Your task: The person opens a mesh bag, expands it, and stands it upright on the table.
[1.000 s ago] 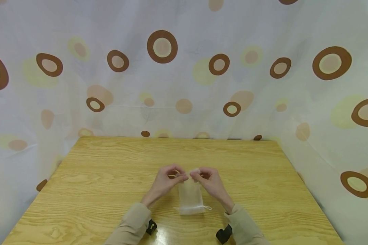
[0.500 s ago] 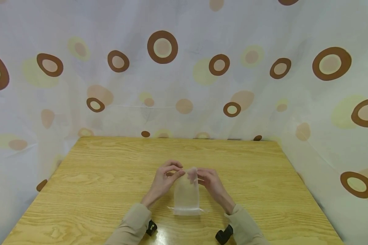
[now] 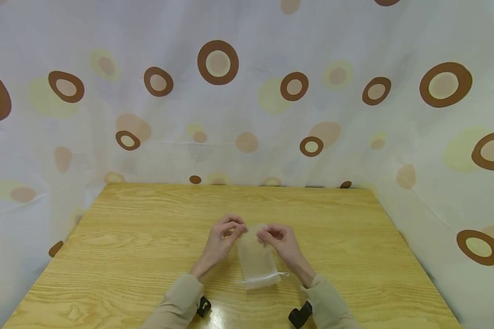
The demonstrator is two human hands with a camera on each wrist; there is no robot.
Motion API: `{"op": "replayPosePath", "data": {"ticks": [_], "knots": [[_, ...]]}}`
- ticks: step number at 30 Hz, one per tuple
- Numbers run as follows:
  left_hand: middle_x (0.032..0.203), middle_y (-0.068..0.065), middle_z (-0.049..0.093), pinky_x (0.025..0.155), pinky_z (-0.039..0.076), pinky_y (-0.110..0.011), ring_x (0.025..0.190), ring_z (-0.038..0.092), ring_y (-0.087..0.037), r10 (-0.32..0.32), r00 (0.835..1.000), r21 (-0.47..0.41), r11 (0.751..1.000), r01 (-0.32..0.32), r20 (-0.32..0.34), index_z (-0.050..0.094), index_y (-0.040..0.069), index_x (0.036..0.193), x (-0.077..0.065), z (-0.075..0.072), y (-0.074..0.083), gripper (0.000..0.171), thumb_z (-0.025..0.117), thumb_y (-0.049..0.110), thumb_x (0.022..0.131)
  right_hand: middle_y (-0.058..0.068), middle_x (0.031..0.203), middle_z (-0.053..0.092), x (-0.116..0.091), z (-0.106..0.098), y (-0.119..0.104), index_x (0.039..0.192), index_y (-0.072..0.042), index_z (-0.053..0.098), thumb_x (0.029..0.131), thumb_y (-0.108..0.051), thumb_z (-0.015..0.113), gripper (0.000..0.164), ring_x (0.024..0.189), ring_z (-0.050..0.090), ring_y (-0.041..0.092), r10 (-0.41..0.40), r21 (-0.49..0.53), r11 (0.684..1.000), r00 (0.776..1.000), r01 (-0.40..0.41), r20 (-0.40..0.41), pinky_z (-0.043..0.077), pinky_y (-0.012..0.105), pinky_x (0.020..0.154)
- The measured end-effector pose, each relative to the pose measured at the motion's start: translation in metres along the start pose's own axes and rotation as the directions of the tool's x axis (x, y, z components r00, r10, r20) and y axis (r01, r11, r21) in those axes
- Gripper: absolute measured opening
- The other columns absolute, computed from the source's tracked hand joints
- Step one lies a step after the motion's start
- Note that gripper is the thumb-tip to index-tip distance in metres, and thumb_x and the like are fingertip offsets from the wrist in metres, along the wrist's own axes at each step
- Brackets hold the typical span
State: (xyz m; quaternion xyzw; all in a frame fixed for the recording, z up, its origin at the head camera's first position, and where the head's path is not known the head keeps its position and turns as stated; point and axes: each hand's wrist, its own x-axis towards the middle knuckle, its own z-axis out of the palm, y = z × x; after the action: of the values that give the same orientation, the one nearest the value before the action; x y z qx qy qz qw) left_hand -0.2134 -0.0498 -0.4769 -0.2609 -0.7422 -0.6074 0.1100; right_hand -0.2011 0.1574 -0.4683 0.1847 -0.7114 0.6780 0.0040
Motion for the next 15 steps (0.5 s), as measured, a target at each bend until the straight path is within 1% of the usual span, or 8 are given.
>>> {"op": "replayPosePath", "data": {"ticks": [3, 6, 8, 10, 12, 15], "knots": [[0.113, -0.013, 0.068, 0.087, 0.057, -0.030, 0.107, 0.059, -0.006, -0.011, 0.998, -0.020, 1.000, 0.012, 0.056, 0.075, 0.002, 0.103, -0.0013, -0.0010, 0.0007, 0.014, 0.070, 0.011, 0.095, -0.016, 0.076, 0.068, 0.0001, 0.0001, -0.0005, 0.090, 0.021, 0.061, 0.098, -0.006, 0.063, 0.029, 0.072, 0.061, 0.001, -0.004, 0.004, 1.000, 1.000, 0.004, -0.020, 0.052, 0.020, 0.070], [0.116, -0.012, 0.069, 0.088, 0.056, -0.030, 0.106, 0.061, -0.008, -0.023, 0.995, -0.036, 0.999, 0.027, 0.093, 0.073, 0.006, 0.110, -0.0026, -0.0013, 0.0003, 0.026, 0.081, 0.011, 0.085, -0.017, 0.074, 0.067, 0.0003, 0.0001, -0.0005, 0.089, 0.022, 0.060, 0.098, -0.005, 0.064, 0.028, 0.072, 0.061, 0.000, -0.009, 0.009, 1.000, 0.999, 0.009, -0.041, 0.051, 0.019, 0.070], [0.114, -0.012, 0.070, 0.087, 0.056, -0.031, 0.103, 0.062, -0.009, -0.024, 0.995, -0.044, 0.999, 0.028, 0.097, 0.073, 0.008, 0.109, -0.0031, -0.0009, -0.0003, 0.032, 0.085, 0.010, 0.080, -0.017, 0.074, 0.067, 0.0001, 0.0002, -0.0002, 0.089, 0.022, 0.060, 0.098, -0.004, 0.064, 0.028, 0.072, 0.061, 0.001, -0.016, 0.015, 1.000, 0.999, 0.017, -0.049, 0.051, 0.019, 0.070], [0.110, -0.013, 0.071, 0.086, 0.057, -0.032, 0.098, 0.062, -0.009, -0.015, 0.996, -0.045, 0.999, 0.019, 0.089, 0.072, 0.008, 0.106, -0.0031, 0.0000, -0.0010, 0.033, 0.087, 0.008, 0.077, -0.017, 0.074, 0.067, -0.0001, 0.0006, 0.0003, 0.089, 0.022, 0.059, 0.097, -0.004, 0.064, 0.028, 0.071, 0.061, 0.001, -0.023, 0.022, 0.999, 0.998, 0.025, -0.052, 0.052, 0.020, 0.069], [0.106, -0.014, 0.071, 0.084, 0.058, -0.031, 0.094, 0.062, -0.006, 0.002, 0.997, -0.042, 0.999, 0.001, 0.077, 0.071, 0.008, 0.103, -0.0030, 0.0011, -0.0015, 0.030, 0.086, 0.007, 0.078, -0.016, 0.074, 0.067, -0.0002, 0.0012, 0.0014, 0.088, 0.022, 0.059, 0.097, -0.004, 0.065, 0.028, 0.069, 0.061, 0.002, -0.036, 0.030, 0.999, 0.998, 0.037, -0.050, 0.053, 0.021, 0.067], [0.099, -0.014, 0.071, 0.081, 0.059, -0.031, 0.089, 0.062, -0.004, 0.028, 0.998, -0.040, 0.999, -0.025, 0.061, 0.070, 0.007, 0.095, -0.0022, 0.0023, -0.0016, 0.020, 0.084, 0.005, 0.080, -0.015, 0.073, 0.066, -0.0005, 0.0025, 0.0024, 0.086, 0.020, 0.060, 0.096, -0.004, 0.067, 0.026, 0.066, 0.060, 0.004, -0.054, 0.032, 0.998, 0.998, 0.056, -0.043, 0.053, 0.023, 0.064]]}}
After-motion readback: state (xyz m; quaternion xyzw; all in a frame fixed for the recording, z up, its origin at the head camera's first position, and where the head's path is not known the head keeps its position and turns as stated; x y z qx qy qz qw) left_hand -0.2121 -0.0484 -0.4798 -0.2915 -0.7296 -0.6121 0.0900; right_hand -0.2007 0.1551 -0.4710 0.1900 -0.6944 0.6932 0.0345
